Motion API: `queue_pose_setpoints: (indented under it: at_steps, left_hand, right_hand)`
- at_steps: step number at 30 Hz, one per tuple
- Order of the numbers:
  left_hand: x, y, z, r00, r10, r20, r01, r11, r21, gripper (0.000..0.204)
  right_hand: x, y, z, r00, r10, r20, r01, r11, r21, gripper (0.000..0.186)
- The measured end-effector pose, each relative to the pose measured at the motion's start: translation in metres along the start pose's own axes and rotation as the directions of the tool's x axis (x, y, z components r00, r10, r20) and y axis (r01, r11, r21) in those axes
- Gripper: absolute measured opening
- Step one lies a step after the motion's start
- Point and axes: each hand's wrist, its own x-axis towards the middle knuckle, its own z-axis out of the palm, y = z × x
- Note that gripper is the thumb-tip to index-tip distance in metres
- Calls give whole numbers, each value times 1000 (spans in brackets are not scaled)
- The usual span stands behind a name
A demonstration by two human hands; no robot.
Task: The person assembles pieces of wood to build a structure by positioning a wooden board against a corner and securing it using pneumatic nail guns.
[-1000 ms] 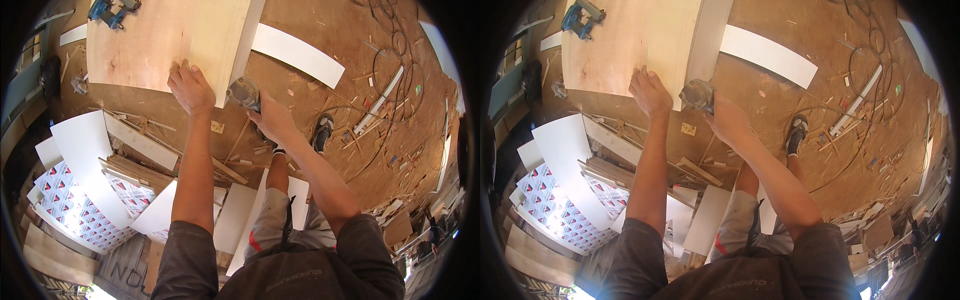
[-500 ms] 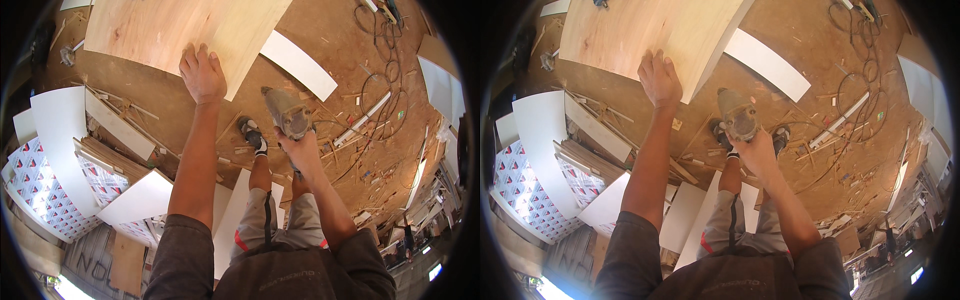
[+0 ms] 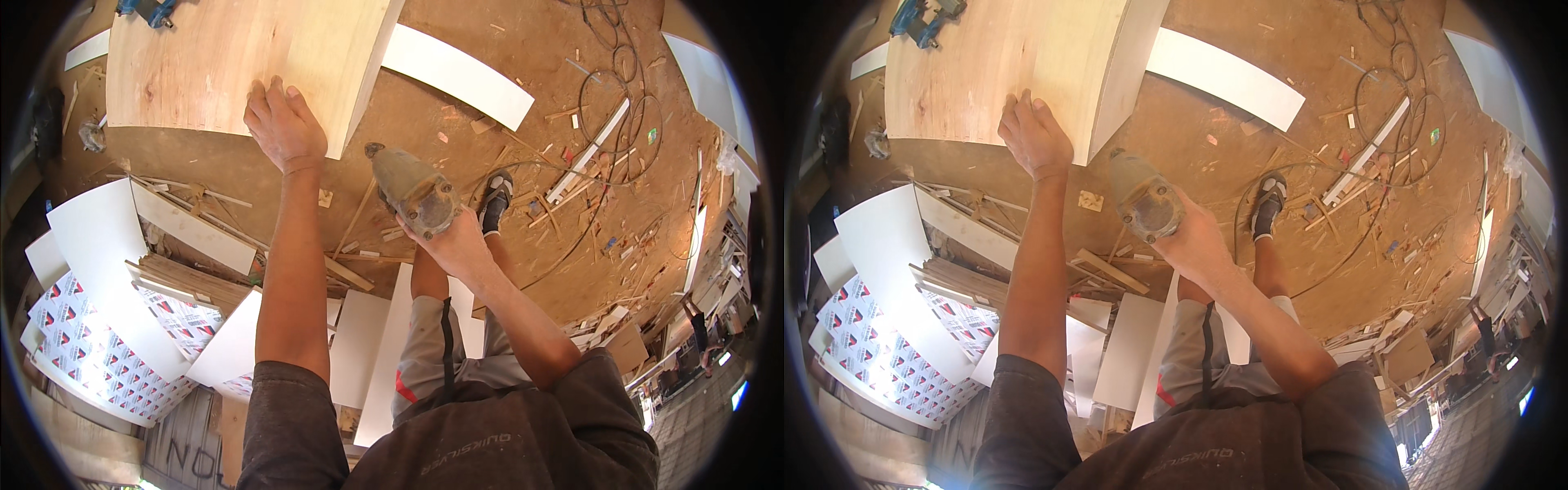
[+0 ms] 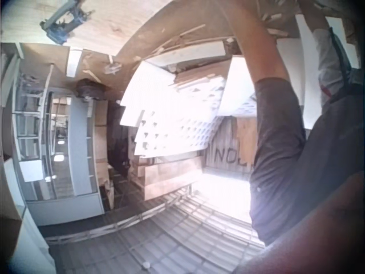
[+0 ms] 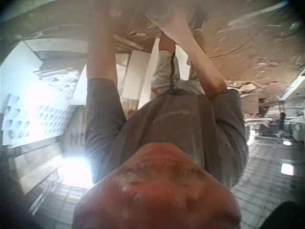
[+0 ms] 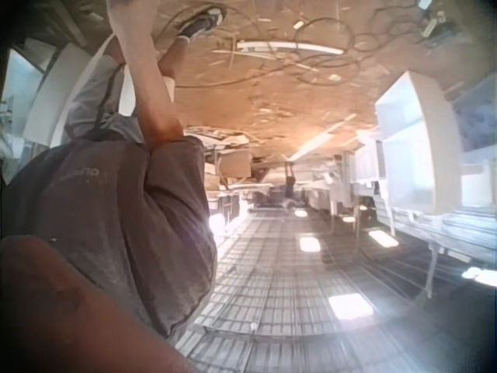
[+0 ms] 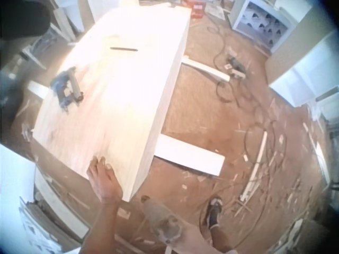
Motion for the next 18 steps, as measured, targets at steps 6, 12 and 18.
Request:
queue_pose_setpoints:
  at_steps: [6,12,18]
  left_hand:
    - [1,-3,-3,999,11,-32,-11,1000,-10,37]
    - [4,-8,-5,997,27,-68,-27,1000,-1,35]
    - [4,-10,-9,1000,0,-29,-1,999,-32,37]
  right_hand:
    - [-1,-23,-8,992,-125,25,127,985,-114,57]
    - [16,-54,-8,982,-157,106,180,947,-265,56]
    - [21,-67,2,978,-176,115,206,909,-363,54]
